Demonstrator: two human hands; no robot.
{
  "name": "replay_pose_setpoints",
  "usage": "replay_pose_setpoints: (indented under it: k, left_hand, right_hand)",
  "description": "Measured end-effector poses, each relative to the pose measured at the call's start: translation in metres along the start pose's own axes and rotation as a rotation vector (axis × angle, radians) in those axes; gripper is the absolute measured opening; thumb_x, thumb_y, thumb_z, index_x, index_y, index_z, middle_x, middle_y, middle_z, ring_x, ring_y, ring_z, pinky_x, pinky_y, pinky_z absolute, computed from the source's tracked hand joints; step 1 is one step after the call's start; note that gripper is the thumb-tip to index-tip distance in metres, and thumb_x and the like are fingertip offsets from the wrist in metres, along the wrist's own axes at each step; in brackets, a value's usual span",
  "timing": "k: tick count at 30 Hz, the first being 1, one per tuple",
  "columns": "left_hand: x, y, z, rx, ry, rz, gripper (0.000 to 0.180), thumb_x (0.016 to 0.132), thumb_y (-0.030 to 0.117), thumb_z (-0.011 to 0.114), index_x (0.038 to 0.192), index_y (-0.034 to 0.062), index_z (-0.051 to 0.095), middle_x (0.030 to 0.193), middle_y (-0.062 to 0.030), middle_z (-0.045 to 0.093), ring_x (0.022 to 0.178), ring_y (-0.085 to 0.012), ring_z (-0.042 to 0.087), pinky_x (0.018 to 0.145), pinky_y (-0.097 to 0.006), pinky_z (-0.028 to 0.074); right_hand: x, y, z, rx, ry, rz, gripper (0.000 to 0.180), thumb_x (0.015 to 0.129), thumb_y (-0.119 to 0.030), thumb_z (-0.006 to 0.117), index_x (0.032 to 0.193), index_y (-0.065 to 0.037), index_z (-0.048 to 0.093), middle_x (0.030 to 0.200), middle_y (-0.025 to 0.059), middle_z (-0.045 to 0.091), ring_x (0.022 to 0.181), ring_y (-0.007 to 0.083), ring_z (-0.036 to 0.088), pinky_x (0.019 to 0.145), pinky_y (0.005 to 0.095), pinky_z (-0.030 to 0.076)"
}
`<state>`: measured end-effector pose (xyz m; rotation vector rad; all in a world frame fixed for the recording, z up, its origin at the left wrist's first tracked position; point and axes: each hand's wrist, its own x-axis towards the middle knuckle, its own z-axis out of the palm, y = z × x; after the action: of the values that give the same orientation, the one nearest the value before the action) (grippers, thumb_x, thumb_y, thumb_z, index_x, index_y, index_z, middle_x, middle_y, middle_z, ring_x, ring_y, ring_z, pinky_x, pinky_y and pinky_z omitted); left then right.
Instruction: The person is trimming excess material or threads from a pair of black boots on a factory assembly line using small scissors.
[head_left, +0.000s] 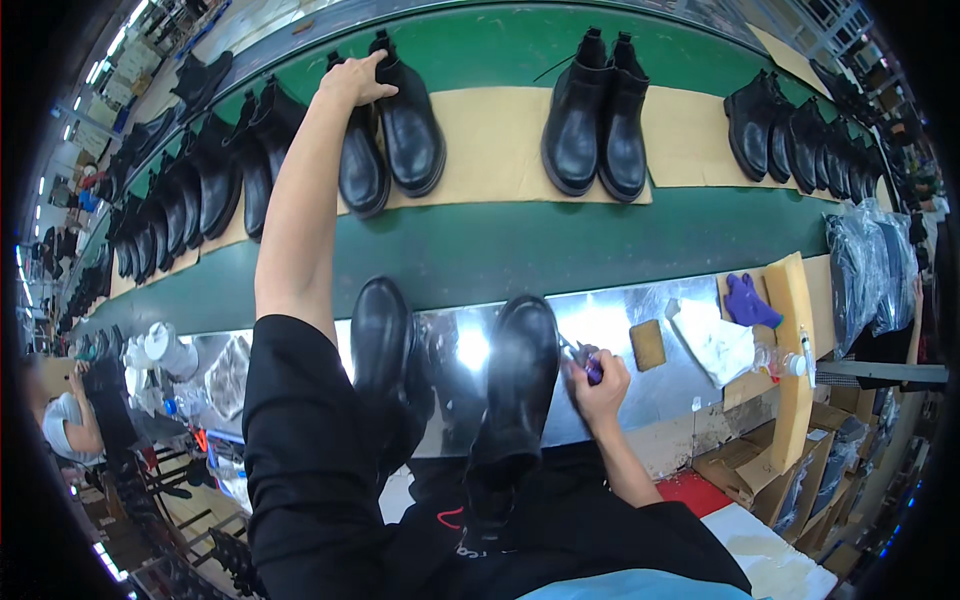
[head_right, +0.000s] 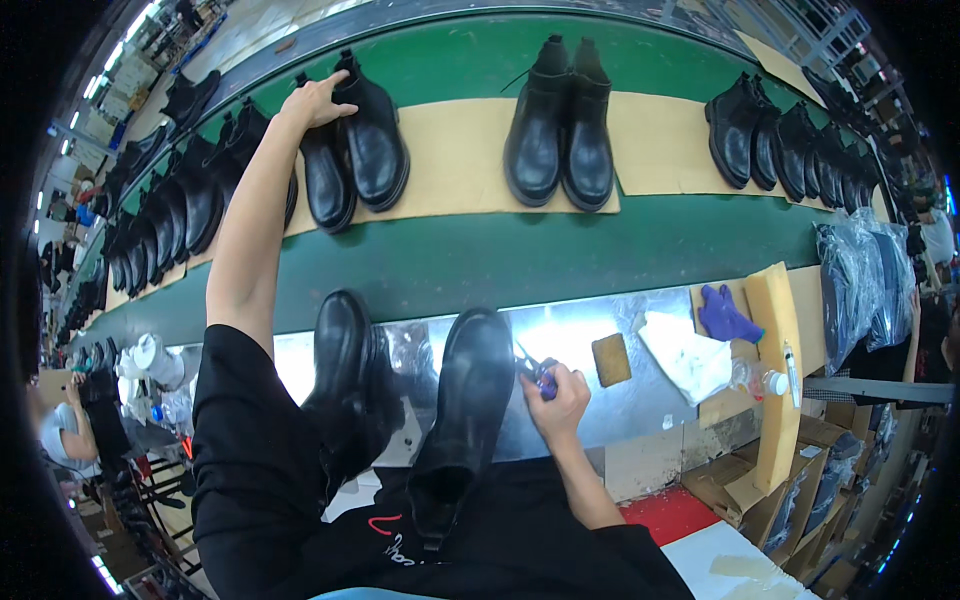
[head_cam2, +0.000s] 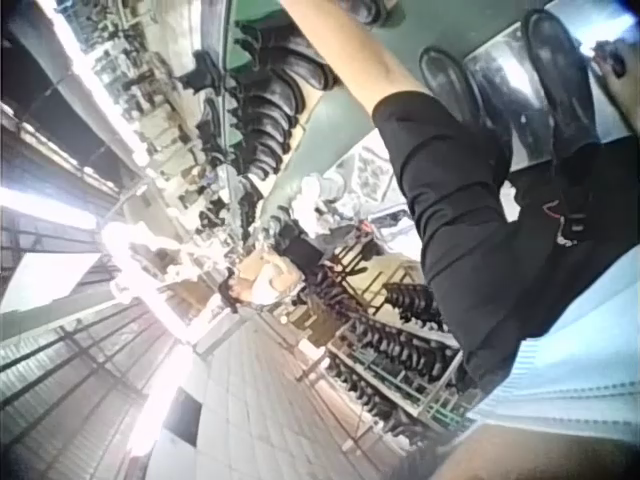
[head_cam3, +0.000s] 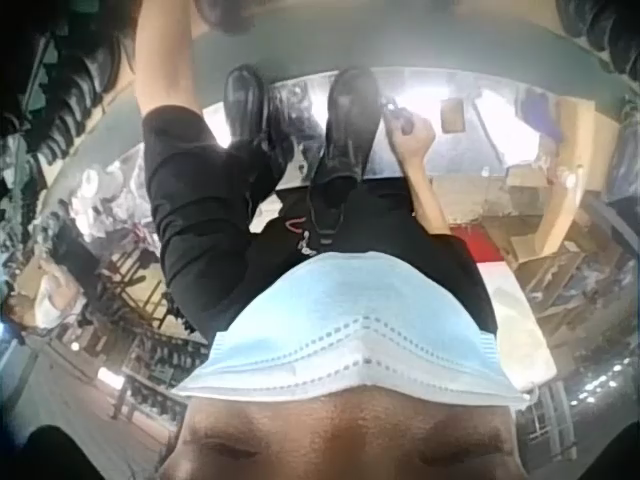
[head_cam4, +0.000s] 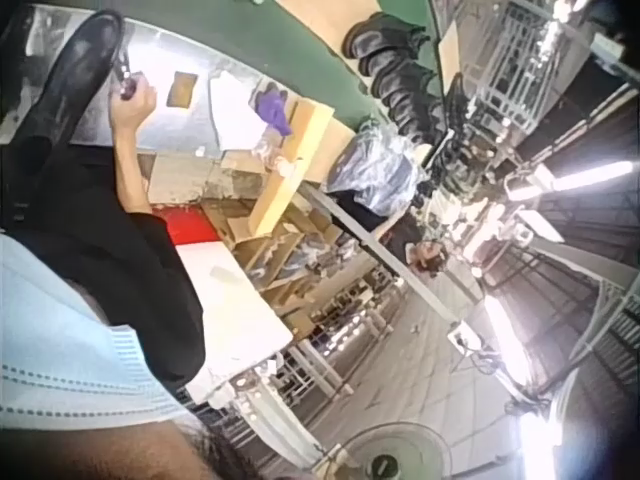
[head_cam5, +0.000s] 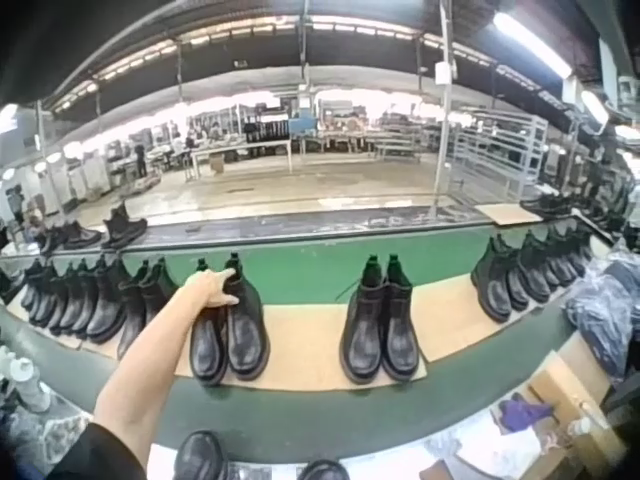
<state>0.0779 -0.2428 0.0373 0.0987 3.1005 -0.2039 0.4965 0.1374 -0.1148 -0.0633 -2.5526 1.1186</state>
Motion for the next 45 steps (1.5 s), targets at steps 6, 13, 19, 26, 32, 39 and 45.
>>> replay_pose_setpoints:
  k: [6,13,19,26,32,39,45]
  left_hand:
    - [0.03,0.009,0.017,-0.154,-0.016,0.013,0.065,0.075,0.046,0.077,0.12,0.0004,0.064,0.117,-0.0254,0.064,0.112,-0.038,0.061,0.096,-0.043,0.049]
    - [0.045,0.076,0.008,-0.139,0.059,0.387,0.046,0.077,0.031,0.077,0.1,-0.0073,0.065,0.1,-0.0284,0.066,0.099,-0.043,0.063,0.086,-0.045,0.052]
    - [0.059,0.138,0.003,-0.186,0.091,0.425,0.044,0.078,0.033,0.075,0.098,-0.0044,0.067,0.101,-0.0265,0.066,0.098,-0.042,0.064,0.085,-0.046,0.053]
    - [0.039,0.173,-0.015,-0.38,0.096,0.41,0.041,0.078,0.043,0.074,0.1,0.0071,0.07,0.104,-0.0211,0.067,0.102,-0.0367,0.064,0.089,-0.044,0.051]
    - [0.015,0.016,-0.021,-0.128,0.471,-0.086,0.044,0.09,0.043,0.061,0.119,0.0114,0.062,0.116,-0.0205,0.058,0.11,-0.0381,0.059,0.09,-0.047,0.052]
    - [-0.05,-0.178,0.024,-0.078,-0.028,-0.639,0.057,0.076,0.041,0.077,0.128,0.0255,0.062,0.139,-0.0167,0.049,0.128,-0.0381,0.049,0.101,-0.055,0.044]
    - [-0.043,-0.199,0.065,-0.042,0.116,-0.467,0.052,0.075,0.038,0.074,0.117,0.0081,0.069,0.113,-0.0202,0.067,0.109,-0.0372,0.061,0.1,-0.046,0.044]
  right_hand:
    - [0.007,-0.003,-0.005,-0.022,-0.019,-0.004,0.03,0.064,-0.021,0.082,0.075,-0.007,0.058,0.06,0.0056,0.053,0.054,0.0261,0.046,0.054,0.037,0.036]
    - [0.013,-0.006,-0.008,0.002,0.009,-0.027,0.031,0.064,-0.021,0.082,0.071,-0.008,0.055,0.057,0.0044,0.051,0.049,0.0247,0.044,0.055,0.0355,0.033]
    - [0.01,-0.005,-0.006,-0.032,-0.016,-0.038,0.028,0.066,-0.02,0.08,0.075,-0.006,0.058,0.058,0.0048,0.052,0.052,0.0239,0.045,0.054,0.0359,0.034]
    - [0.004,-0.007,-0.003,-0.009,-0.043,-0.018,0.027,0.07,-0.022,0.08,0.081,-0.005,0.063,0.06,0.0054,0.054,0.055,0.0244,0.048,0.055,0.0369,0.037]
    - [-0.003,0.002,0.0,-0.029,-0.009,0.052,0.03,0.073,-0.023,0.079,0.075,-0.003,0.056,0.063,0.0104,0.053,0.061,0.029,0.05,0.057,0.0408,0.039]
    - [-0.002,-0.001,0.0,-0.032,-0.041,0.057,0.033,0.073,-0.024,0.079,0.072,-0.004,0.053,0.061,0.0099,0.051,0.061,0.0294,0.048,0.056,0.0418,0.038]
    - [0.0,-0.001,0.0,-0.061,-0.013,0.043,0.031,0.07,-0.021,0.079,0.071,-0.004,0.054,0.06,0.0091,0.052,0.058,0.0293,0.048,0.055,0.0414,0.037]
